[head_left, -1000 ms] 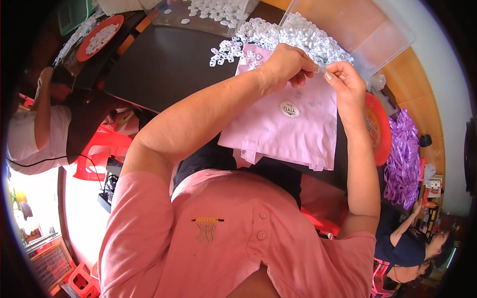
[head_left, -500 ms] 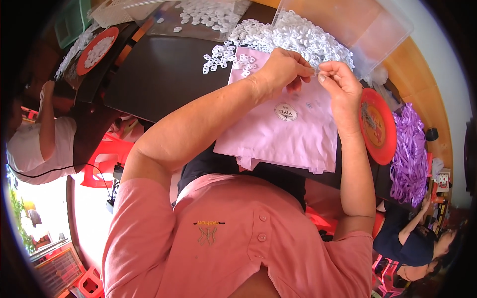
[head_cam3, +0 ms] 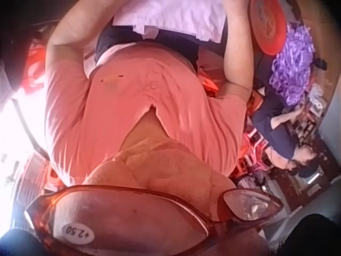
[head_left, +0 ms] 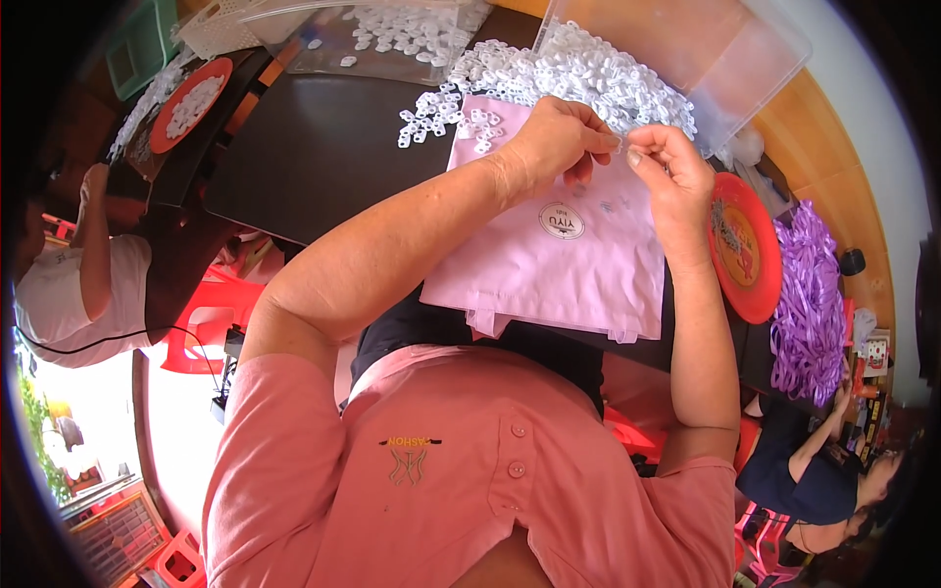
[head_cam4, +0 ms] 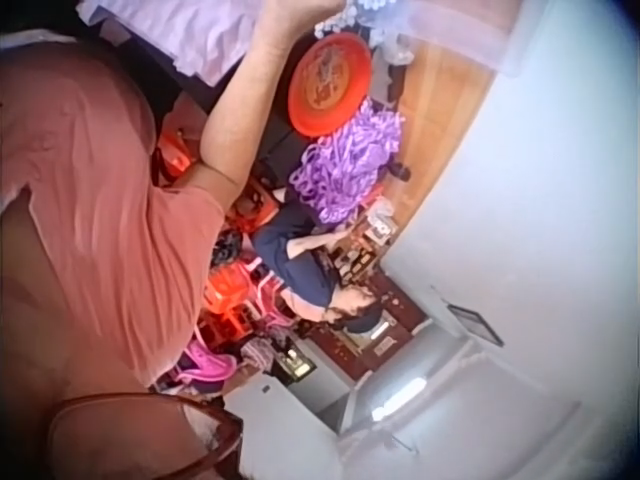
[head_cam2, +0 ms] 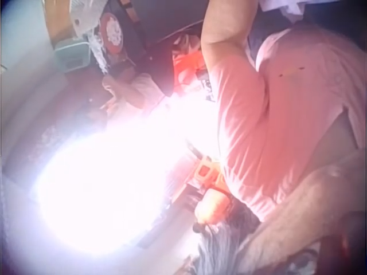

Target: Sorting small white plastic rings and placing them onto a pink cloth bag.

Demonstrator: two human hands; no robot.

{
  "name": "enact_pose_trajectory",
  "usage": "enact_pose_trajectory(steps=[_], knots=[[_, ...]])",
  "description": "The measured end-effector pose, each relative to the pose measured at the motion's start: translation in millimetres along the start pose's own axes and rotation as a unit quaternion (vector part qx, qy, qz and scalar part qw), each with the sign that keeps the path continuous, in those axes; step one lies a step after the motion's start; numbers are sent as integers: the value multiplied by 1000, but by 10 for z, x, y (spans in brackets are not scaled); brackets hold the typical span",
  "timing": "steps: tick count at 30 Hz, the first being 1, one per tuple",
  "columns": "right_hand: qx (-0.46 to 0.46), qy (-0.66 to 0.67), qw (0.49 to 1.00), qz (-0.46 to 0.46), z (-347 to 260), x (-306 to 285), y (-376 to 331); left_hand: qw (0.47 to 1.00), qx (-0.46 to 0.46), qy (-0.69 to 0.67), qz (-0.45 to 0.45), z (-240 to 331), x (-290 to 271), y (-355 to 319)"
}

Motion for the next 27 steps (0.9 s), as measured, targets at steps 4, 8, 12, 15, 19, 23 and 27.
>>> enact_pose_trajectory(steps=[4, 8, 12, 15, 19, 23, 27], knots=[[-1, -8, 1000, -3, -27, 15, -4, 1000, -4, -3, -4, 4, 13, -13], [-3, -7, 1000, -2, -27, 16, 0, 1000, -4, -1, 2, -6, 4, -4], [-5, -2, 1000, 8, -16, 6, -1, 1000, -7, -1, -2, -16, 5, 2], [-11, -8, 1000, 2, -29, 14, -4, 1000, -8, -2, -1, -17, 8, -5], [-15, -16, 1000, 0, -43, 27, -17, 1000, -6, 0, -2, -3, 22, -33], [-27, -23, 999, -5, -32, 40, -37, 1000, -3, 6, 10, -15, 61, -72], [-26, 11, 1000, 1, -86, 70, -20, 999, 20, 27, 34, -5, 106, -120]])
Point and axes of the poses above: each hand's wrist, its own y-axis towards the middle knuckle, its own x-axis out of the palm, z = x × y, the point moved 4 cm from there along y, towards the middle knuckle, and after that the axes turned 9 degrees about -x, right-handed, at the moved point
